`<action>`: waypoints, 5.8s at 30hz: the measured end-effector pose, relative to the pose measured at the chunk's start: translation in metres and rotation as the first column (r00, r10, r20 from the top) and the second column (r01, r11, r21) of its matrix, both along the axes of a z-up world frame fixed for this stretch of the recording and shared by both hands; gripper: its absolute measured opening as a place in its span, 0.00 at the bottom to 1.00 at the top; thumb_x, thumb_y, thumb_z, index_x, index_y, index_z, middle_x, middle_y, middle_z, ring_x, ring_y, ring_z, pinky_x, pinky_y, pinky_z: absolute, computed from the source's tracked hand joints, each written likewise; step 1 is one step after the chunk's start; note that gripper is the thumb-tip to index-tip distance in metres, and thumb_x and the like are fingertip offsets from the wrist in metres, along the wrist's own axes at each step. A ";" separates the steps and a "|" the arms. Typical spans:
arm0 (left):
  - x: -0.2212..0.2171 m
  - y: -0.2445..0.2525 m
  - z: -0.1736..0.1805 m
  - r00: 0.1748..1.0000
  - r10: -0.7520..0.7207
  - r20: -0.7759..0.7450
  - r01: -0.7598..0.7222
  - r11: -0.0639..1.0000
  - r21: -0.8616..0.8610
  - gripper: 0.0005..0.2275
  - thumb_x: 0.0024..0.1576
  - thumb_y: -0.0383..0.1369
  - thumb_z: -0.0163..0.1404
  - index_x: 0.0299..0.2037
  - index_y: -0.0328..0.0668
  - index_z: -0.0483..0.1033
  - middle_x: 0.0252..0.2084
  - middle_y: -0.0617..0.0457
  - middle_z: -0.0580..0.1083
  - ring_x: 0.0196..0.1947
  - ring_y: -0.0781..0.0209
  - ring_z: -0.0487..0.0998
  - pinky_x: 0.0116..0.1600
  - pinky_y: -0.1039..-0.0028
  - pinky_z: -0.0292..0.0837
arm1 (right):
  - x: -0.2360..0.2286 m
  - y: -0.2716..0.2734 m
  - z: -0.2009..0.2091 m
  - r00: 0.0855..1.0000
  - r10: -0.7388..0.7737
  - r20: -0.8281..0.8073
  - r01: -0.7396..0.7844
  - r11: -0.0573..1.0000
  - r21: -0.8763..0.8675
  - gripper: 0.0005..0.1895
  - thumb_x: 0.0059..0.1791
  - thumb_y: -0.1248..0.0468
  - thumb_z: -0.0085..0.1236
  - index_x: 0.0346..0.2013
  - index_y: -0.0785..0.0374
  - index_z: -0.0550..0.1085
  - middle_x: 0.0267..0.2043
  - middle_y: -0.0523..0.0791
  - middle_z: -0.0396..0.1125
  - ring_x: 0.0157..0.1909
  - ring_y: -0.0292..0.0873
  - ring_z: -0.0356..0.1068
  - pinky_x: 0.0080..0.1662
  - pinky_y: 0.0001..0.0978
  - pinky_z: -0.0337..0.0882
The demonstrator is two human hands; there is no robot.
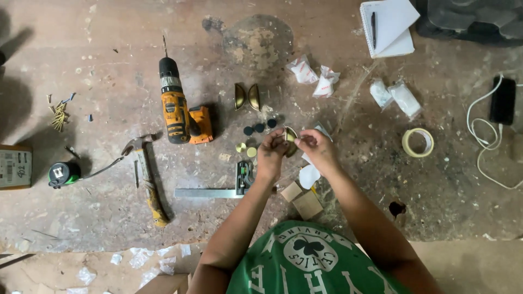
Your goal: The person organizes hardware components on a workbench by opening small plastic bags and arranging the metal pieces on the table.
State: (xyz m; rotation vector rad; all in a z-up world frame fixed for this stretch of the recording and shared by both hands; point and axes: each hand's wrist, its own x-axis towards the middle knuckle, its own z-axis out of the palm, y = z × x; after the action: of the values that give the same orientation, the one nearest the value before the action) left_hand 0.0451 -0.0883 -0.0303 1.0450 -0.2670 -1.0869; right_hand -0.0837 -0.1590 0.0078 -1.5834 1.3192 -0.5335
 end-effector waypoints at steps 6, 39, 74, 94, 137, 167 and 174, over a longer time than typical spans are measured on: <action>0.037 -0.020 0.004 0.997 0.058 0.059 -0.061 0.997 0.051 0.14 0.60 0.17 0.49 0.56 0.30 0.74 0.47 0.40 0.78 0.44 0.59 0.78 0.42 0.69 0.75 | 0.038 -0.051 -0.007 0.992 0.063 0.114 -0.085 0.976 0.203 0.19 0.47 0.59 0.69 0.49 0.66 0.79 0.40 0.53 0.74 0.40 0.45 0.75 0.39 0.37 0.78; 0.037 0.133 0.061 0.978 0.133 0.159 -0.195 0.849 0.490 0.20 0.57 0.40 0.54 0.57 0.41 0.76 0.44 0.44 0.80 0.38 0.55 0.82 0.43 0.69 0.80 | 0.087 -0.082 0.010 0.951 0.253 -0.177 -0.293 0.923 -0.250 0.18 0.54 0.45 0.51 0.38 0.55 0.76 0.37 0.45 0.72 0.42 0.48 0.71 0.45 0.36 0.72; -0.144 0.081 0.044 0.845 -0.077 0.529 0.042 0.996 0.079 0.22 0.52 0.24 0.62 0.58 0.34 0.72 0.62 0.36 0.66 0.50 0.42 0.74 0.53 0.58 0.79 | -0.164 0.018 0.015 0.924 0.198 0.326 -0.240 0.966 0.095 0.12 0.54 0.61 0.61 0.42 0.70 0.79 0.23 0.47 0.67 0.24 0.35 0.67 0.29 0.25 0.70; -0.163 0.065 0.031 0.488 0.111 0.866 0.051 0.987 -0.155 0.01 0.53 0.22 0.54 0.32 0.33 0.75 0.45 0.45 0.71 0.45 0.39 0.80 0.47 0.61 0.79 | -0.182 0.020 0.008 0.793 0.602 -0.089 -0.575 0.693 -0.434 0.08 0.51 0.73 0.61 0.44 0.71 0.79 0.40 0.55 0.72 0.37 0.56 0.74 0.34 0.41 0.74; -0.024 0.117 0.051 0.894 -0.118 0.433 0.204 0.966 -0.156 0.04 0.59 0.22 0.49 0.37 0.27 0.75 0.27 0.37 0.76 0.29 0.63 0.72 0.33 0.72 0.71 | -0.098 0.138 -0.025 0.983 0.113 0.143 -0.046 0.914 -0.404 0.07 0.55 0.64 0.53 0.36 0.63 0.76 0.22 0.46 0.72 0.28 0.44 0.72 0.33 0.34 0.71; -0.046 0.082 0.044 0.744 -0.274 -0.609 0.203 0.962 -0.184 0.28 0.64 0.59 0.43 0.56 0.38 0.72 0.57 0.43 0.74 0.51 0.47 0.80 0.45 0.53 0.83 | -0.063 0.081 0.080 0.981 0.142 0.132 -0.033 0.792 -0.609 0.09 0.50 0.65 0.71 0.28 0.65 0.82 0.23 0.46 0.70 0.21 0.40 0.66 0.21 0.24 0.63; -0.055 0.078 0.021 0.709 -0.284 -0.645 0.244 0.958 -0.154 0.18 0.66 0.46 0.46 0.52 0.36 0.74 0.45 0.45 0.75 0.44 0.47 0.80 0.47 0.49 0.85 | -0.080 0.065 0.107 0.963 0.133 0.235 0.026 0.820 -0.571 0.10 0.53 0.67 0.65 0.30 0.68 0.77 0.35 0.51 0.69 0.36 0.41 0.65 0.36 0.32 0.65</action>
State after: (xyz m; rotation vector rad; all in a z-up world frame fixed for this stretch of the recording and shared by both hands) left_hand -0.0100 -0.0101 -0.0093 0.5109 0.1400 -1.6372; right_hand -0.1633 -0.0938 0.1143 -1.9376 0.9456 -1.1482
